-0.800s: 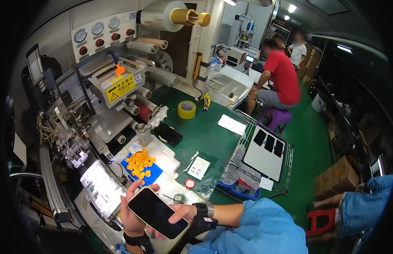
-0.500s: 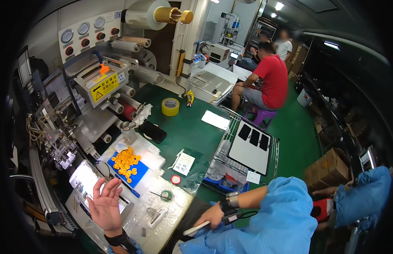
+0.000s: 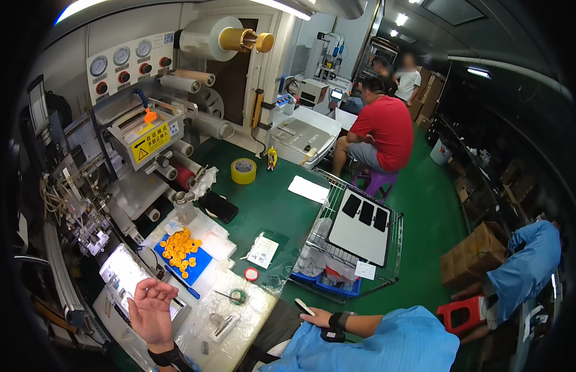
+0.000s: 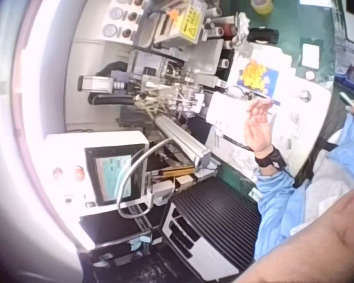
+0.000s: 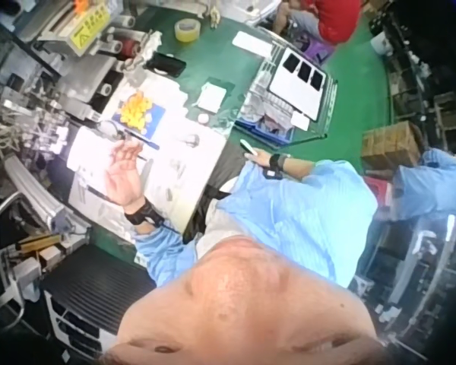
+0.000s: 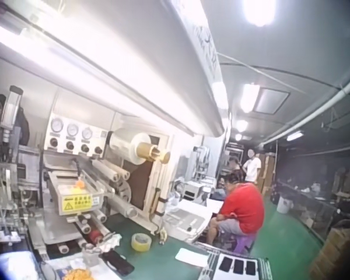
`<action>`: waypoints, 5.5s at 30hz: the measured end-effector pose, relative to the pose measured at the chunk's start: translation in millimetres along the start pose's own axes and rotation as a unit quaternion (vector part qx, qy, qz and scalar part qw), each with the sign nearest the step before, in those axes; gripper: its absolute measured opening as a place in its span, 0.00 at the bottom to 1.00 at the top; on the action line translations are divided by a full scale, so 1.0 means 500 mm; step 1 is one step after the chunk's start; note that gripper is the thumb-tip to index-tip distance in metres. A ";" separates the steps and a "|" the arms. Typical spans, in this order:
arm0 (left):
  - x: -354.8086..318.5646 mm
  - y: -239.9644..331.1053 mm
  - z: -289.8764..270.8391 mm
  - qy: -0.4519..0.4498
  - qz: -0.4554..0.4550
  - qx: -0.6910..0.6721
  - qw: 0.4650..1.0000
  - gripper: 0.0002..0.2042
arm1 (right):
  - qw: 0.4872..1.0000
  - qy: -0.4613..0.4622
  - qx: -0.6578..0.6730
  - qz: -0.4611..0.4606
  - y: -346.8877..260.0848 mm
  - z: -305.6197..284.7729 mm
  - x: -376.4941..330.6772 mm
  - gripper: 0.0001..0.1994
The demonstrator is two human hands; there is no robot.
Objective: Inspect and assemble small electronic components on a production line.
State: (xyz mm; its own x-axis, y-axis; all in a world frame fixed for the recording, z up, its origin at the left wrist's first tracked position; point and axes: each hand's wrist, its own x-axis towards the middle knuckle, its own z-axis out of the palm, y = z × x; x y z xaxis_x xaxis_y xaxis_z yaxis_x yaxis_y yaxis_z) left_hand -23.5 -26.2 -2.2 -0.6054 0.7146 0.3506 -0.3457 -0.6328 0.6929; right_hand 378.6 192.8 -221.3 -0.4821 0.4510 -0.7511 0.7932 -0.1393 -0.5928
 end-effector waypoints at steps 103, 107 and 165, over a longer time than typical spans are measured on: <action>0.008 0.008 -0.043 0.208 0.184 0.150 0.949 0.10 | 0.732 -0.201 0.266 -0.594 -0.893 0.379 -0.036 0.14; -0.006 0.002 -0.062 0.219 0.089 0.262 0.936 0.13 | 0.754 -0.224 0.282 -0.549 -0.899 0.384 -0.049 0.14; 0.005 0.047 -0.045 0.353 0.077 0.178 0.915 0.06 | 0.752 -0.267 0.055 -0.600 -0.929 0.338 -0.038 0.05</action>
State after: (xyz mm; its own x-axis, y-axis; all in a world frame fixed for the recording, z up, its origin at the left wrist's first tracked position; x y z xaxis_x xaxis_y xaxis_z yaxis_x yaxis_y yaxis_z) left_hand -49.2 -46.2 0.9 -0.9830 0.1751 0.0545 -0.0375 -0.4825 0.8751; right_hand -43.4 99.8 19.3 -0.9299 -0.1046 0.3527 -0.3546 -0.0004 -0.9350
